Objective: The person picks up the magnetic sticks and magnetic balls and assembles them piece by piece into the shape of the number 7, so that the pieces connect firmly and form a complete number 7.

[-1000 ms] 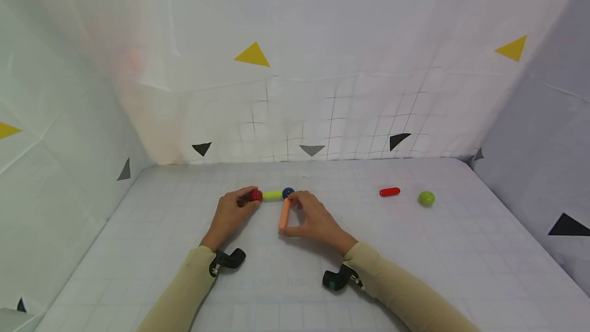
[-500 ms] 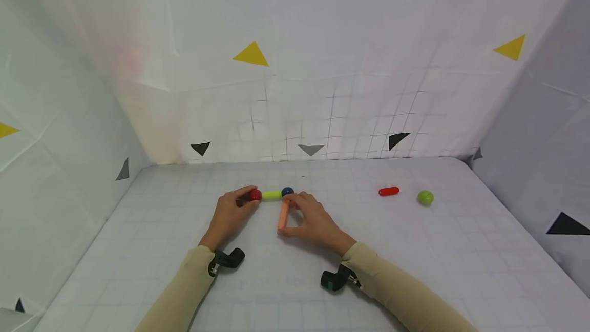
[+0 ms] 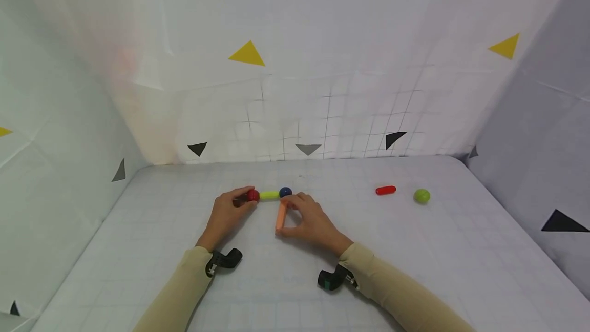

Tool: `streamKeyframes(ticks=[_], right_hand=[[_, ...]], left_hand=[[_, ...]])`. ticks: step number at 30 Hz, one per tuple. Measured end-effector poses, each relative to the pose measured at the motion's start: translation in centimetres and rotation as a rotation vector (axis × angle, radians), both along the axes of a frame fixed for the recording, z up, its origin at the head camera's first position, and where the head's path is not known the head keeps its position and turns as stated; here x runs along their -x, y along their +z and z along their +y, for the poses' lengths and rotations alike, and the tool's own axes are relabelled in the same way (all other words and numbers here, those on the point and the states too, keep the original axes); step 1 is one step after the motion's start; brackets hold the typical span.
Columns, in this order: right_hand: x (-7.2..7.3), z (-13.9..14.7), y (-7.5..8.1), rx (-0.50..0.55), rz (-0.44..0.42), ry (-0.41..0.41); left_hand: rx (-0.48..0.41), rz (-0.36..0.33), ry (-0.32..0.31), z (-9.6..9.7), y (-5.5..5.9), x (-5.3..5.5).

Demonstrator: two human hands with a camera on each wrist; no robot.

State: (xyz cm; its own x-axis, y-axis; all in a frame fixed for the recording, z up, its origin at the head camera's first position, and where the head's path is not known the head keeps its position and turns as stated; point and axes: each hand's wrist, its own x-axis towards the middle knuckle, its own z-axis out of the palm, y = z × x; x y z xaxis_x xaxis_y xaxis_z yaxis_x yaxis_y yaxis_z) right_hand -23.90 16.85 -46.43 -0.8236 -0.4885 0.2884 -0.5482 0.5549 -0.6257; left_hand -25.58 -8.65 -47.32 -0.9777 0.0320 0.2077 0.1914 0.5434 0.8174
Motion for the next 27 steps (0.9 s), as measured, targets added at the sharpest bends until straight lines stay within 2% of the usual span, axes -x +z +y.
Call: streamKeyframes(ticks=[9, 19, 22, 25, 27], right_hand=[[-0.2, -0.4, -0.2, -0.043, 0.025, -0.048], [-0.1, -0.3, -0.6, -0.042, 0.018, -0.035], [-0.1, -0.3, -0.5, -0.036, 0.021, -0.032], [-0.1, -0.4, -0.5, -0.034, 0.026, -0.033], [-0.1, -0.4, -0.5, -0.034, 0.032, -0.035]], left_hand=[[-0.013, 0.018, -0.022, -0.1, -0.2, 0.1], [-0.006, -0.005, -0.003, 0.0, 0.2, -0.1], [0.015, 0.053, 0.027, 0.3, 0.8, -0.2], [0.088, 0.174, 0.057, 0.8, 1.5, -0.6], [0.141, 0.232, 0.045, 1.4, 2.1, -0.9]])
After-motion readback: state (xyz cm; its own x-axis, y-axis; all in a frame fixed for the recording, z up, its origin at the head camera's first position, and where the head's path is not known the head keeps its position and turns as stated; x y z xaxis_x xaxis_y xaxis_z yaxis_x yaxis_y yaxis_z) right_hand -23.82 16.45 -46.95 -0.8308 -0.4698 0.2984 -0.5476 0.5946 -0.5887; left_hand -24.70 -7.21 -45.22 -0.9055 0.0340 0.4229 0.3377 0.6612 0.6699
